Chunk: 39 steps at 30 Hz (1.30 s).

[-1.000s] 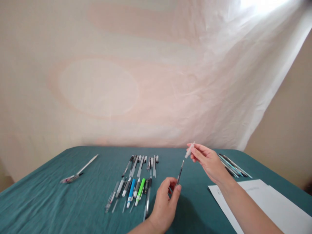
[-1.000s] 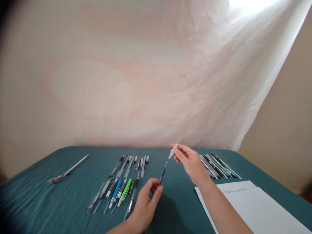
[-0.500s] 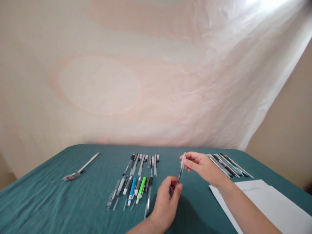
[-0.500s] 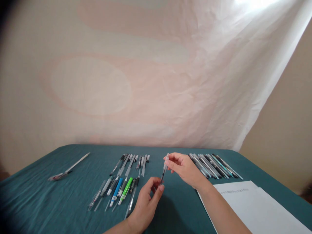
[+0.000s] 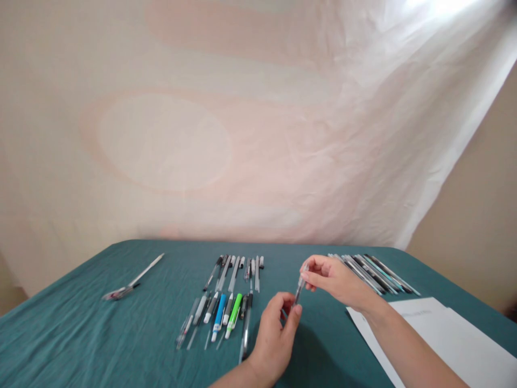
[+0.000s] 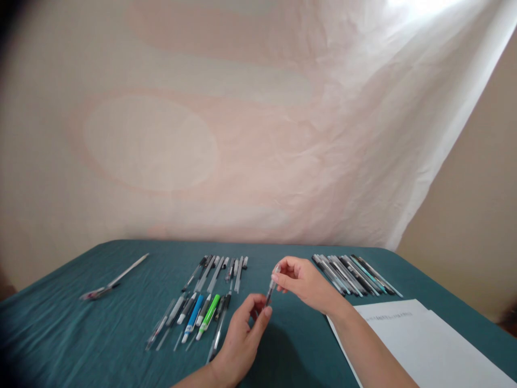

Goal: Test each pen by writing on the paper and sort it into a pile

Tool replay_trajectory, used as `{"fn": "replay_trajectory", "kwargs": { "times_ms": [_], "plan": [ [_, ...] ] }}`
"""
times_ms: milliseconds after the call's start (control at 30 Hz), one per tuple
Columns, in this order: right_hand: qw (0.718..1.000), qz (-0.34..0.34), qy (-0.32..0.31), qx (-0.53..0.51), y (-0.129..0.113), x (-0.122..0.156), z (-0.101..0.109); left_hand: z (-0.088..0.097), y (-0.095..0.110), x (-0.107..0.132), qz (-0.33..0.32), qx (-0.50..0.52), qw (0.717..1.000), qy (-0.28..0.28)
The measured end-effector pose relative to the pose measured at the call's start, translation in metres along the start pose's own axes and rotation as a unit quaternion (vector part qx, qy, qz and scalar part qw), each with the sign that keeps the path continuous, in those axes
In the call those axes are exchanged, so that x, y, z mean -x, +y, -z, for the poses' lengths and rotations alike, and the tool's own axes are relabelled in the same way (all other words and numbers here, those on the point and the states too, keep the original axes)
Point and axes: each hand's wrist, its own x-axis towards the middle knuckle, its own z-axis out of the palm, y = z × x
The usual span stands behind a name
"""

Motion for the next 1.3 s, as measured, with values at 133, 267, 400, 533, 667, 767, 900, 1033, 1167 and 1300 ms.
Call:
{"fn": "replay_trajectory", "kwargs": {
  "times_ms": [133,267,400,533,667,767,900,1033,1167,1300],
  "plan": [
    [1.0,-0.019,0.01,0.023,0.001,0.0,-0.001,0.0,-0.001,0.001,-0.003,-0.005,1.0,-0.001],
    [0.999,-0.028,0.02,0.025,0.001,0.001,-0.003,0.001,-0.001,0.0,-0.002,-0.003,1.0,0.003],
    [0.998,-0.023,-0.041,-0.046,0.0,0.001,-0.004,0.002,-0.002,-0.005,0.019,0.028,0.999,0.015],
    [0.996,-0.02,-0.039,-0.072,0.011,-0.003,-0.004,0.001,-0.004,-0.008,0.027,0.041,0.998,0.026],
    [0.995,-0.024,-0.035,-0.093,0.023,-0.006,-0.005,0.0,-0.006,-0.007,0.023,0.04,0.999,0.019],
    [0.988,-0.02,-0.066,-0.135,0.022,-0.005,-0.007,-0.001,-0.006,-0.007,0.025,0.044,0.998,0.023],
    [0.99,-0.028,-0.04,-0.134,0.02,-0.005,-0.009,-0.001,-0.005,-0.007,0.022,0.043,0.999,0.021],
    [0.995,-0.034,-0.011,-0.093,0.025,-0.008,-0.011,0.0,-0.005,-0.006,0.021,0.038,0.999,0.018],
    [0.997,-0.037,0.03,-0.063,0.029,-0.009,-0.014,-0.001,-0.006,-0.005,0.02,0.034,0.999,0.015],
    [0.995,-0.058,-0.023,-0.082,0.023,-0.005,-0.01,0.0,-0.008,-0.006,0.021,0.04,0.999,0.012]
  ]
}}
